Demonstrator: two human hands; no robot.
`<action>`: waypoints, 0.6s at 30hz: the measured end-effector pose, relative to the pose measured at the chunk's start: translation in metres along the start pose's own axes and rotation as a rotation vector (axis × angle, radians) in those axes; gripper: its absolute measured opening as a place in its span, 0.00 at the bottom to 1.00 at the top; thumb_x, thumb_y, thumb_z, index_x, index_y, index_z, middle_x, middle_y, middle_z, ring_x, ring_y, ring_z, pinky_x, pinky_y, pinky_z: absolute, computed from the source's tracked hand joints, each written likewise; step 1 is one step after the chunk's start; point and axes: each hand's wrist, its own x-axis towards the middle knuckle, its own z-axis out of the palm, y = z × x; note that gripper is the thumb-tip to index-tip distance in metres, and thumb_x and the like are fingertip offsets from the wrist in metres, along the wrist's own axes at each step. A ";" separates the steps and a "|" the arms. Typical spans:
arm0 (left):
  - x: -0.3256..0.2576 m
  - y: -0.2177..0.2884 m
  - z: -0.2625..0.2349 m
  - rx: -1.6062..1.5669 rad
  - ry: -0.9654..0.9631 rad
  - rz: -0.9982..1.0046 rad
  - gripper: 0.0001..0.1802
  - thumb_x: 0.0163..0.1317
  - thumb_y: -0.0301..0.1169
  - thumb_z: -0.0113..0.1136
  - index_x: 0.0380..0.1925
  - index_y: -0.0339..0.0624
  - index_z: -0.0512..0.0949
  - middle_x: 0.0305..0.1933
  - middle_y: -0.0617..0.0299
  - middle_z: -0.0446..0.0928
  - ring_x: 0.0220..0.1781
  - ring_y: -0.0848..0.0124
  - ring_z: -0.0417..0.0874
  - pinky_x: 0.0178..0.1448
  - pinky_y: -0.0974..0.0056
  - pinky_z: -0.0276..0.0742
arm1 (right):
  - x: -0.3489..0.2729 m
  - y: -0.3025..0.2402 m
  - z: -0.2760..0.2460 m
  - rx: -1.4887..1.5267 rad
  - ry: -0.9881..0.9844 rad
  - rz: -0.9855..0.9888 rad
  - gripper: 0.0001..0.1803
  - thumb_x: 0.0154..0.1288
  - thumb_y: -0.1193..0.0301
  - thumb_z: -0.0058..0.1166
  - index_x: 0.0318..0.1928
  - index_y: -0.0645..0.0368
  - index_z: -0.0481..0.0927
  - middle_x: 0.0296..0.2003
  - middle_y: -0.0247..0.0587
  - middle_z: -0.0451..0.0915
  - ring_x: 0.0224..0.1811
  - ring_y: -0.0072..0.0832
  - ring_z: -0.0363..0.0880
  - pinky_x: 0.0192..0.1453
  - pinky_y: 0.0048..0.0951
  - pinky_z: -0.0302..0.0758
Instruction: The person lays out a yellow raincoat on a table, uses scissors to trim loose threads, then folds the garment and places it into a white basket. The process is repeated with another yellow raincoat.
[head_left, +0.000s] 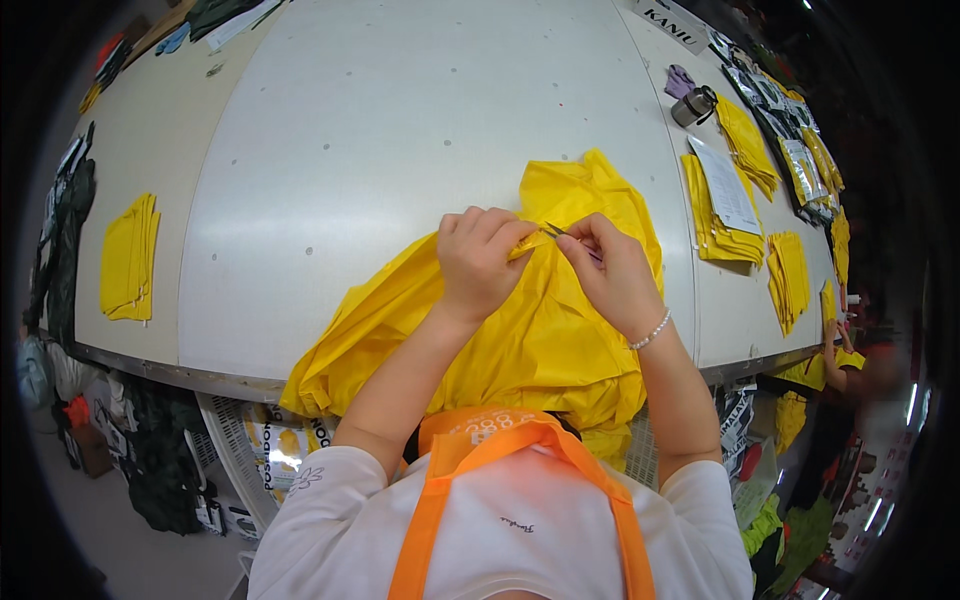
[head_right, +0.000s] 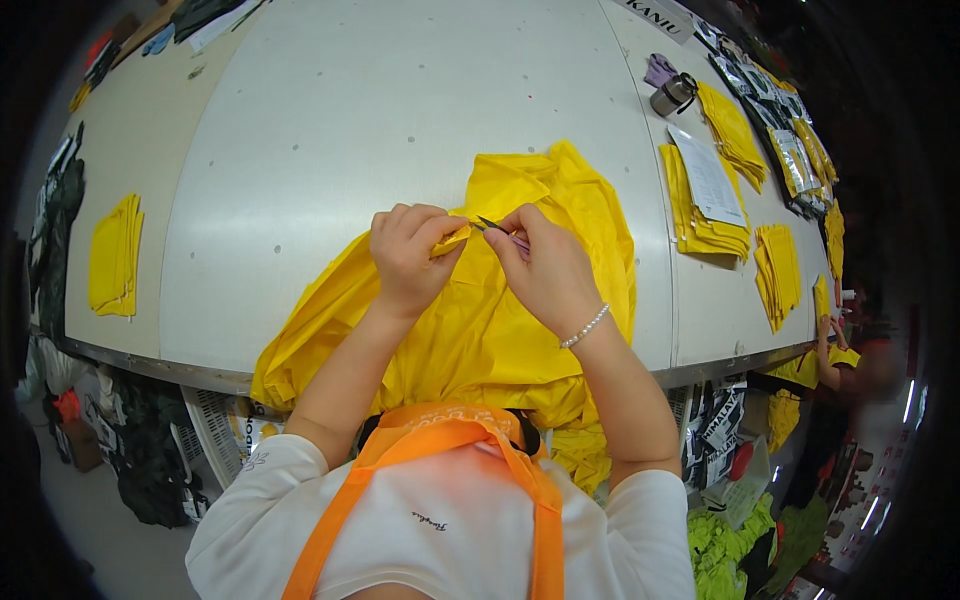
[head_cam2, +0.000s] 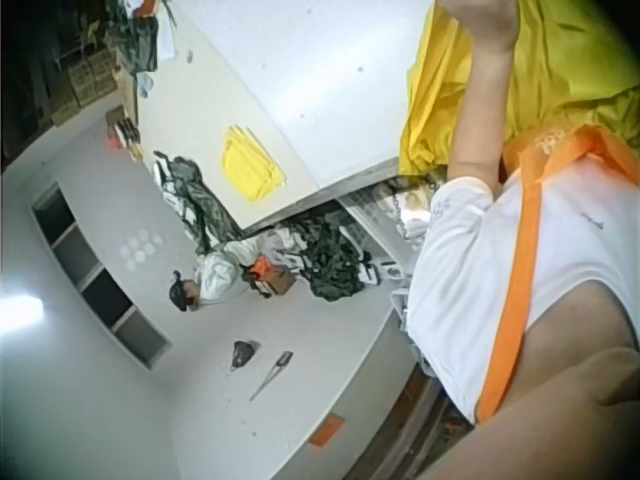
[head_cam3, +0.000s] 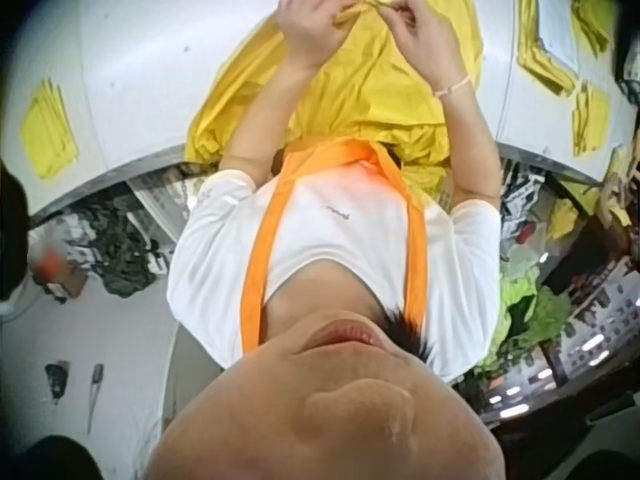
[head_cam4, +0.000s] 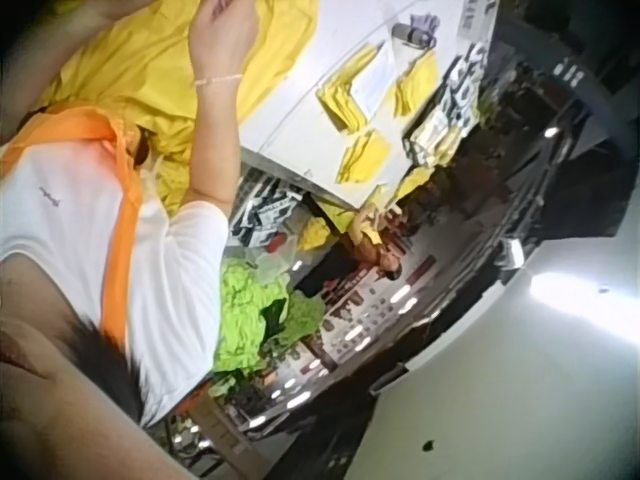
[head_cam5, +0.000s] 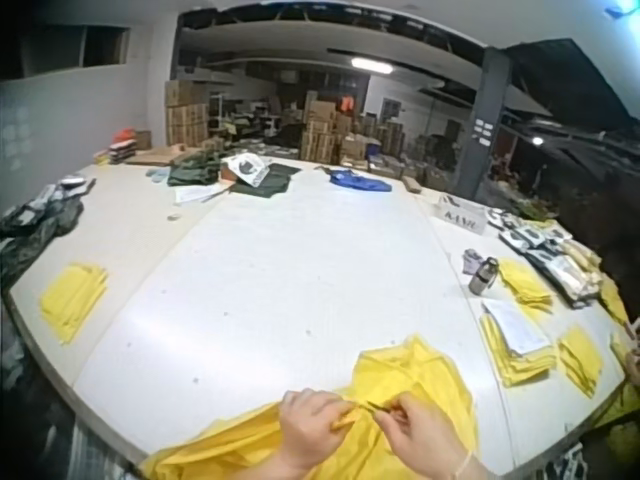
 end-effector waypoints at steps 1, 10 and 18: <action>-0.001 0.000 0.000 0.008 -0.005 0.015 0.14 0.35 0.26 0.69 0.26 0.51 0.79 0.28 0.71 0.75 0.29 0.70 0.73 0.35 0.65 0.60 | 0.000 0.000 0.000 -0.008 -0.002 -0.005 0.12 0.61 0.66 0.56 0.33 0.64 0.75 0.23 0.46 0.79 0.25 0.36 0.78 0.29 0.31 0.72; -0.001 0.001 -0.002 0.008 0.016 0.039 0.13 0.36 0.26 0.69 0.26 0.51 0.79 0.28 0.71 0.75 0.29 0.71 0.73 0.35 0.65 0.59 | 0.002 -0.007 -0.005 -0.077 -0.028 0.001 0.13 0.61 0.64 0.56 0.31 0.63 0.76 0.20 0.46 0.77 0.23 0.37 0.76 0.28 0.33 0.71; 0.003 0.001 -0.003 -0.404 -0.116 -0.505 0.08 0.47 0.27 0.68 0.28 0.43 0.79 0.26 0.68 0.78 0.25 0.77 0.74 0.31 0.68 0.67 | 0.004 0.002 0.007 0.175 0.218 -0.034 0.09 0.59 0.70 0.59 0.32 0.64 0.76 0.18 0.35 0.73 0.19 0.22 0.67 0.25 0.23 0.66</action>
